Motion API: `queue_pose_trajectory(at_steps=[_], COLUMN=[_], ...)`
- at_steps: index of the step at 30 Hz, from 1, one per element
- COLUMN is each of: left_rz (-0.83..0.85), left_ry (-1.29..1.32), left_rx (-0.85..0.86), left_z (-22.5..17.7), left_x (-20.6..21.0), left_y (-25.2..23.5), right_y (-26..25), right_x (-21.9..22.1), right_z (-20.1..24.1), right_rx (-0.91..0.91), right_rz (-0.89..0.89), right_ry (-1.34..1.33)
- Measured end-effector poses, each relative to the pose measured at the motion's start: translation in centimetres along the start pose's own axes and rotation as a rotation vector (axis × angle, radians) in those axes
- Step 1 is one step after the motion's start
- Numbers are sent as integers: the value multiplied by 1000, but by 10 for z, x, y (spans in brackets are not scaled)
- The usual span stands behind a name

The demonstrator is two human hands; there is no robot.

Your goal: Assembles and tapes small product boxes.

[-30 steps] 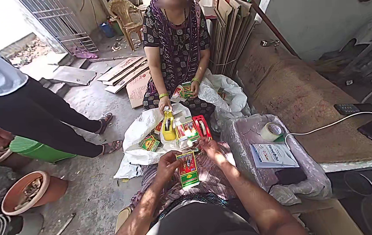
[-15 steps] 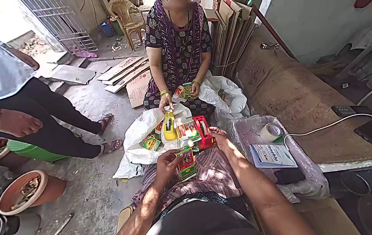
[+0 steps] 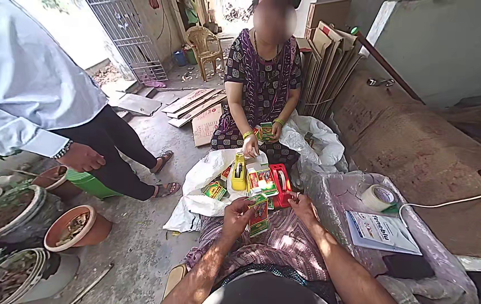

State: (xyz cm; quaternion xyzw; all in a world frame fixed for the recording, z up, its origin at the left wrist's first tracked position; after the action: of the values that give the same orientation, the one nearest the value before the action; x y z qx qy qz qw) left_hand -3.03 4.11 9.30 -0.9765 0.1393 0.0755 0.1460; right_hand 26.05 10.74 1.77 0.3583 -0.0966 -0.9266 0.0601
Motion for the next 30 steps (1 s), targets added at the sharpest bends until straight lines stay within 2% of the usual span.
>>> queue_pose_trajectory(at_steps=[2,5,7,11,17,23,30], left_rz=[5,83,138,205,221,257,181], left_ry=[-201,-483,-578,-714,-790,-860,-704], left_rx=[54,25,32,69,68,131,84], left_z=[-4,-10,-10,-8,-6,-4,-5], left_x=[-2,3,10,25,25,30,33], left_y=[0,3,4,6,11,14,13], right_y=[13,41,60,75,70,71,74], right_x=[-3,9,23,48,65,68,61], right_z=[19,54,72,79,75,70,70], right_rx=[-28,-190,-196,-206,-221,-102,3], right_rz=[36,133,231,323,356,358,435], right_ry=[-161,-825,-1107,-1157,-1144,-1090,-1225])
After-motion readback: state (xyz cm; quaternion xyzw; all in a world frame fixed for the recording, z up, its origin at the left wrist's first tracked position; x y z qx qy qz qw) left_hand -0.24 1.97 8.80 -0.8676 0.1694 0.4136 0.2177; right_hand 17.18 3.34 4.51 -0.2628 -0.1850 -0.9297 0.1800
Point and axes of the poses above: each hand's wrist, its own y-axis away from the middle knuckle, its own x-axis out of the palm, z = x × y, the point moved 3 cm from there along -y, towards the middle knuckle, and after that the axes turned 14 degrees about z, right-handed, at the moved point
